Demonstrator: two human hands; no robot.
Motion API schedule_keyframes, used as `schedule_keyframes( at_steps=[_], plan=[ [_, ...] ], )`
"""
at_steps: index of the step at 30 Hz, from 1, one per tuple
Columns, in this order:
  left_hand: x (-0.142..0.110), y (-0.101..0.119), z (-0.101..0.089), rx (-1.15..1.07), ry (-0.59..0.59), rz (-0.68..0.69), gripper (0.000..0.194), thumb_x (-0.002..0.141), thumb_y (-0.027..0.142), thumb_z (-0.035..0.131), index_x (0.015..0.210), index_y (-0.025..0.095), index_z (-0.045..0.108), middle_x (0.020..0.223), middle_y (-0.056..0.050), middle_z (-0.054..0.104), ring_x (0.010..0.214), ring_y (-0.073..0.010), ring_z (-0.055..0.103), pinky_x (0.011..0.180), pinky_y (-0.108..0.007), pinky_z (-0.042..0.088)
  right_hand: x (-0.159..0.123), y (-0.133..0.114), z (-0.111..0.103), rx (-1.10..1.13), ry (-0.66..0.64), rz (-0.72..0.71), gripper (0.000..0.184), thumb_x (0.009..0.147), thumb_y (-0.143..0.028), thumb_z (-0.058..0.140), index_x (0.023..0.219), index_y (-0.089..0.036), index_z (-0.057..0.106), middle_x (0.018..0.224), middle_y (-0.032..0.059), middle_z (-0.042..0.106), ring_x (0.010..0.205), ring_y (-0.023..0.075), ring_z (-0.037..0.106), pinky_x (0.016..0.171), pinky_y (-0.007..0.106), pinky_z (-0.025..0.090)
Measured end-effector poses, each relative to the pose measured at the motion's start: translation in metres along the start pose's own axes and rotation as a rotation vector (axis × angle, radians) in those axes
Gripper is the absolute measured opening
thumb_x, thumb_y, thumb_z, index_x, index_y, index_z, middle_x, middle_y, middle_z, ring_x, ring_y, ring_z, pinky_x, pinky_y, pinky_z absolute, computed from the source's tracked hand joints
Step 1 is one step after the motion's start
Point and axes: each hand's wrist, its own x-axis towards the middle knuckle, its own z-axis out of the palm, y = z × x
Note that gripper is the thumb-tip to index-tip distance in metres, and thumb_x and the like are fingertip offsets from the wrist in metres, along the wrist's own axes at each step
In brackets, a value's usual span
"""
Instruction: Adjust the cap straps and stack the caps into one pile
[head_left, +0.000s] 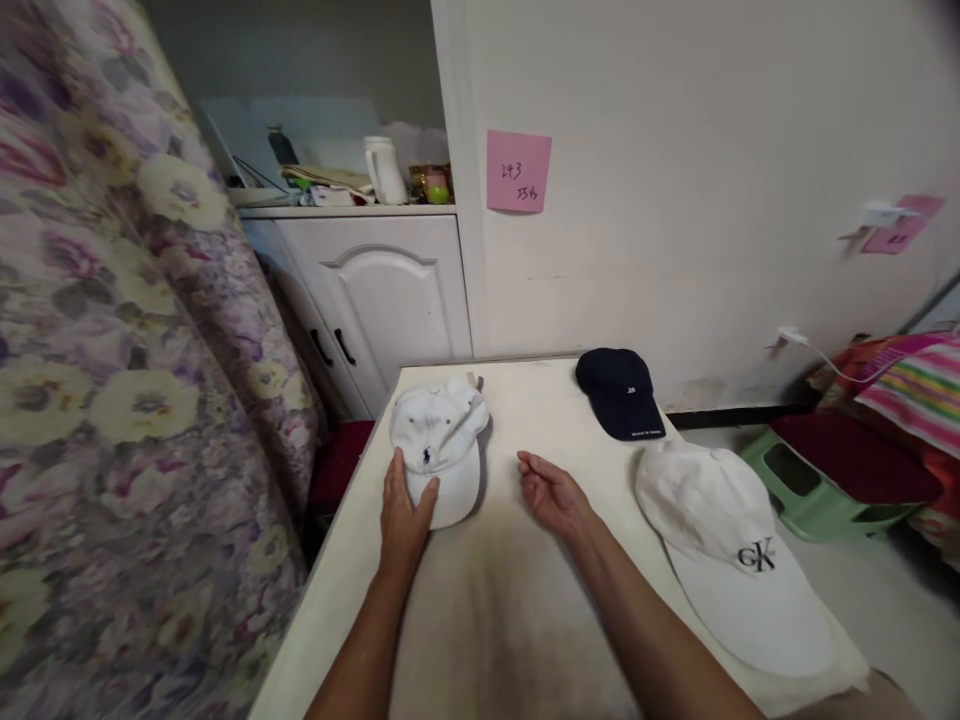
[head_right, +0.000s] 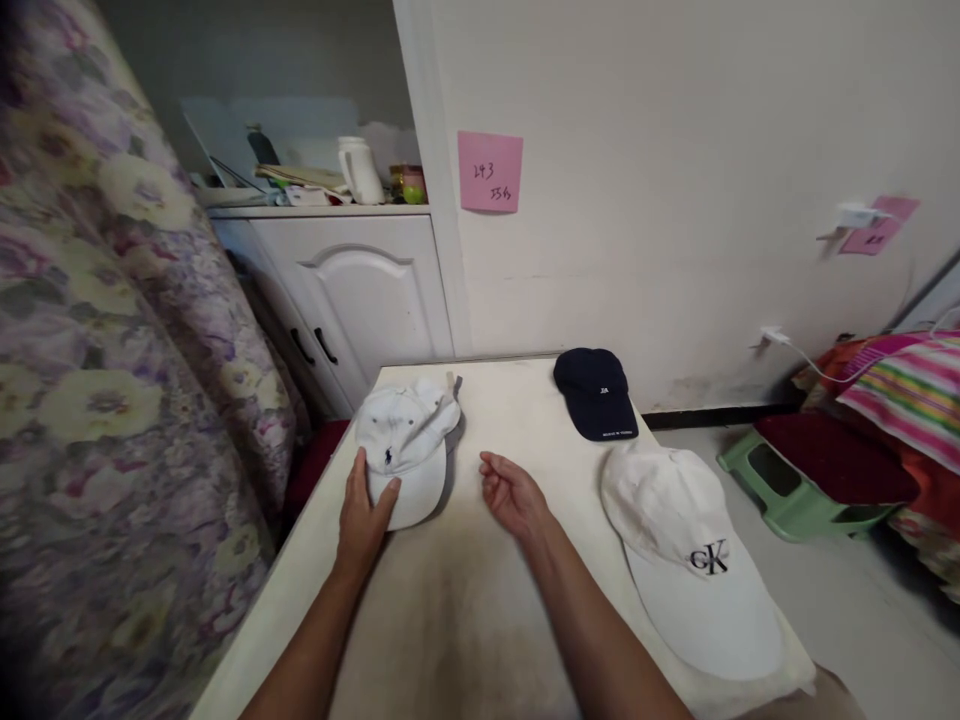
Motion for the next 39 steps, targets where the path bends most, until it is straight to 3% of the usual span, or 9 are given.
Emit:
schedule_keyframes(
  at_steps=[6, 13, 17, 20, 22, 24, 27, 30, 39],
  plan=[
    [0.0, -0.003, 0.0, -0.023, 0.008, -0.035, 0.078, 0.089, 0.04, 0.058, 0.156, 0.016, 0.025, 0.157, -0.018, 0.036, 0.145, -0.0322, 0.032, 0.119, -0.051, 0.026, 0.082, 0.012, 0.014, 0.023, -0.007, 0.044, 0.011, 0.088, -0.003, 0.061, 0.094, -0.011, 0.064, 0.07, 0.0015, 0.07, 0.048, 0.0036, 0.06, 0.048, 0.008, 0.053],
    [0.0, -0.004, -0.002, -0.025, -0.007, -0.049, 0.078, 0.089, 0.04, 0.059, 0.155, 0.017, 0.025, 0.156, -0.018, 0.037, 0.145, -0.0323, 0.033, 0.119, -0.051, 0.027, 0.123, 0.016, 0.004, 0.053, -0.042, 0.142, 0.011, 0.098, -0.01, 0.051, 0.091, -0.013, 0.06, 0.069, -0.0023, 0.064, 0.042, 0.002, 0.049, 0.042, 0.009, 0.048],
    [0.0, -0.003, -0.003, -0.046, -0.005, -0.093, 0.081, 0.087, 0.04, 0.061, 0.156, 0.019, 0.023, 0.156, -0.017, 0.037, 0.145, -0.0327, 0.033, 0.118, -0.052, 0.027, 0.135, 0.014, -0.005, 0.05, -0.053, 0.202, 0.019, 0.097, -0.025, 0.059, 0.112, -0.014, 0.061, 0.099, 0.0048, 0.067, 0.075, 0.0134, 0.066, 0.065, 0.028, 0.059],
    [0.0, -0.001, -0.002, -0.029, -0.01, -0.143, 0.086, 0.086, 0.042, 0.062, 0.156, 0.016, 0.021, 0.156, -0.019, 0.035, 0.146, -0.0339, 0.032, 0.118, -0.051, 0.028, 0.133, 0.009, -0.009, 0.056, -0.081, 0.216, 0.033, 0.096, -0.033, 0.061, 0.124, -0.016, 0.058, 0.123, 0.0096, 0.062, 0.102, 0.0232, 0.065, 0.084, 0.042, 0.057],
    [0.0, -0.001, -0.001, -0.014, -0.015, -0.16, 0.086, 0.085, 0.042, 0.062, 0.156, 0.014, 0.022, 0.156, -0.02, 0.035, 0.145, -0.0342, 0.032, 0.118, -0.051, 0.029, 0.127, 0.005, -0.009, 0.062, -0.114, 0.233, 0.029, 0.096, -0.032, 0.06, 0.119, -0.015, 0.06, 0.114, 0.0083, 0.065, 0.093, 0.0199, 0.067, 0.078, 0.038, 0.058],
    [0.0, -0.001, -0.001, -0.012, -0.013, -0.151, 0.084, 0.085, 0.042, 0.062, 0.155, 0.015, 0.024, 0.155, -0.019, 0.037, 0.144, -0.034, 0.034, 0.118, -0.051, 0.029, 0.12, 0.003, -0.005, 0.07, -0.155, 0.257, 0.016, 0.098, -0.028, 0.058, 0.102, -0.013, 0.062, 0.087, 0.0017, 0.066, 0.066, 0.0105, 0.064, 0.064, 0.027, 0.058],
    [0.001, -0.002, -0.001, -0.012, -0.011, -0.129, 0.082, 0.084, 0.042, 0.062, 0.154, 0.018, 0.027, 0.153, -0.017, 0.04, 0.143, -0.0338, 0.036, 0.117, -0.051, 0.031, 0.113, 0.004, 0.002, 0.087, -0.219, 0.291, 0.02, 0.1, -0.021, 0.053, 0.081, -0.015, 0.052, 0.056, -0.0107, 0.049, 0.034, -0.0001, 0.039, 0.049, 0.012, 0.05],
    [0.001, -0.002, -0.001, 0.012, -0.017, -0.118, 0.082, 0.084, 0.043, 0.061, 0.154, 0.016, 0.027, 0.152, -0.018, 0.04, 0.142, -0.0342, 0.037, 0.116, -0.051, 0.032, 0.112, 0.007, 0.008, 0.092, -0.262, 0.336, 0.026, 0.101, -0.021, 0.049, 0.076, -0.017, 0.047, 0.052, -0.0138, 0.041, 0.028, -0.0026, 0.027, 0.047, 0.009, 0.049],
    [0.002, -0.001, 0.0, -0.008, -0.015, -0.129, 0.081, 0.084, 0.041, 0.063, 0.153, 0.02, 0.028, 0.15, -0.018, 0.042, 0.141, -0.0337, 0.038, 0.115, -0.052, 0.033, 0.122, 0.006, 0.004, 0.06, -0.255, 0.42, 0.027, 0.103, -0.033, 0.046, 0.084, -0.016, 0.056, 0.044, -0.0152, 0.037, 0.026, -0.0001, 0.024, 0.048, 0.014, 0.052]
  ],
)
